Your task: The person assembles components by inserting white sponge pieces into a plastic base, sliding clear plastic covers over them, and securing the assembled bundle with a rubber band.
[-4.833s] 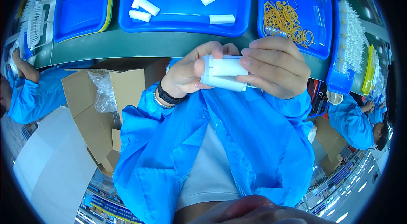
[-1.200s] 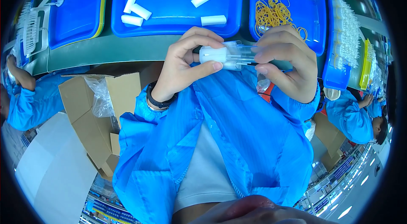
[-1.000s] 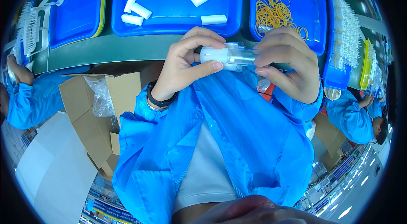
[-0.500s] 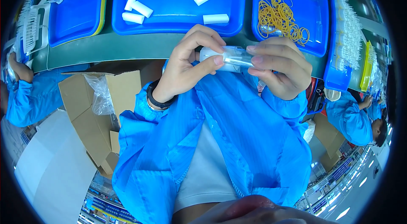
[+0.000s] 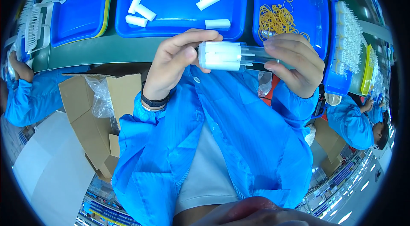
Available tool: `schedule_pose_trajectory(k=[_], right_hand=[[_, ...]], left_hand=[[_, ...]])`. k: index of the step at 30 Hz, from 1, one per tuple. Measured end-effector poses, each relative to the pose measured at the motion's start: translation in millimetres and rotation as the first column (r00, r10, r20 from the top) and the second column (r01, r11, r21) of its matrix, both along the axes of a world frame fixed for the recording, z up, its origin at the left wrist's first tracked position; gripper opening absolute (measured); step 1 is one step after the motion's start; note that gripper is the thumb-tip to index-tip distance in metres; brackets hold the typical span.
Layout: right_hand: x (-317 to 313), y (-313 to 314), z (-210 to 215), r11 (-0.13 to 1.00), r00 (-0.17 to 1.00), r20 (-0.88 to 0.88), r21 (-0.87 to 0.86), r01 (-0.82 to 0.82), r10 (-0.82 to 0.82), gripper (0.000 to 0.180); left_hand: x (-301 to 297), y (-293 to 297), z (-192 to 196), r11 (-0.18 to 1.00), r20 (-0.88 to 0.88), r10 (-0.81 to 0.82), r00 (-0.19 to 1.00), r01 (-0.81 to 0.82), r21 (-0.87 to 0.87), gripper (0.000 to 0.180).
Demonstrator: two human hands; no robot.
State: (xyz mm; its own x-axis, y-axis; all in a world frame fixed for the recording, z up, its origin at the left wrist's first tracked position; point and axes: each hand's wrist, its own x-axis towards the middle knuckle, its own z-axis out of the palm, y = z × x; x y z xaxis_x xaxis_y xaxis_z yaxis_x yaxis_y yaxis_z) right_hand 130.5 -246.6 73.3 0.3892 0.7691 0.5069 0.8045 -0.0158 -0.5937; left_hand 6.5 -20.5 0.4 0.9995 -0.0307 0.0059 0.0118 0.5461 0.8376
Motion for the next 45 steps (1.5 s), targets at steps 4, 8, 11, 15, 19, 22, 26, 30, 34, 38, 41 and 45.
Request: schedule_pose_trajectory(k=[4, 8, 11, 15, 19, 22, 26, 30, 34, 38, 41, 45], right_hand=[[-5.4, 11.0, -10.3, 0.991, 1.000, -0.029, 0.130, -0.004, 0.008, 0.032], [-11.4, 27.0, -21.9, 0.966, 0.992, -0.116, 0.257, -0.027, 0.059, 0.030], [-11.4, 33.3, -25.4, 0.959, 0.981, -0.166, 0.278, -0.049, 0.099, 0.029], [-10.9, 36.5, -23.3, 0.957, 0.964, -0.222, 0.280, -0.082, 0.147, 0.027], [-0.5, 29.9, -21.3, 0.973, 0.940, -0.298, 0.205, -0.105, 0.164, 0.018], [13.7, 24.6, -23.1, 0.976, 0.905, -0.394, 0.201, -0.088, 0.163, 0.024], [44.5, -2.5, -9.7, 0.946, 0.956, 0.033, -0.136, 0.295, -0.293, 0.025], [76.6, -43.3, -14.3, 0.721, 0.770, 0.410, -0.307, 0.621, -0.489, 0.018], [105.5, -40.5, -23.3, 0.755, 0.838, 0.344, -0.378, 0.536, -0.423, 0.013], [111.7, -39.3, -31.9, 0.779, 0.926, 0.142, -0.505, 0.371, -0.349, 0.008], [105.8, -40.3, -32.5, 0.807, 0.891, 0.082, -0.393, 0.440, -0.446, 0.007], [103.2, -40.3, -38.6, 0.777, 0.884, 0.128, -0.434, 0.457, -0.449, 0.010]], left_hand=[[-2.6, -7.8, -25.2, 0.953, 0.060, 0.003, 0.998, 0.015, -0.304, 0.040], [-1.2, -10.9, -29.0, 0.677, 0.082, -0.203, 0.976, 0.200, -0.708, 0.036], [-0.6, -15.7, -28.9, 0.574, 0.145, -0.249, 0.958, 0.267, -0.774, 0.035], [3.2, -18.7, -22.8, 0.656, 0.129, -0.291, 0.948, 0.296, -0.695, 0.034], [5.8, -11.2, -24.7, 0.801, -0.015, -0.217, 0.976, 0.169, -0.574, 0.032], [5.7, -7.8, -14.8, 0.805, -0.020, -0.248, 0.969, 0.194, -0.560, 0.033], [11.0, 10.5, -8.2, 0.929, 0.038, -0.181, 0.983, 0.184, -0.323, 0.027], [30.3, 24.5, 27.5, 0.987, 0.012, -0.039, 0.999, 0.041, -0.156, 0.056], [45.1, 53.2, 49.8, 0.983, 0.001, -0.040, 0.999, 0.040, -0.180, 0.064], [65.7, 67.6, 74.6, 0.961, 0.007, -0.120, 0.993, 0.118, -0.251, 0.050], [90.2, 67.7, 81.9, 0.944, 0.020, -0.169, 0.985, 0.167, -0.284, 0.043], [116.4, 65.6, 95.2, 0.964, -0.001, -0.161, 0.987, 0.157, -0.217, 0.042]])
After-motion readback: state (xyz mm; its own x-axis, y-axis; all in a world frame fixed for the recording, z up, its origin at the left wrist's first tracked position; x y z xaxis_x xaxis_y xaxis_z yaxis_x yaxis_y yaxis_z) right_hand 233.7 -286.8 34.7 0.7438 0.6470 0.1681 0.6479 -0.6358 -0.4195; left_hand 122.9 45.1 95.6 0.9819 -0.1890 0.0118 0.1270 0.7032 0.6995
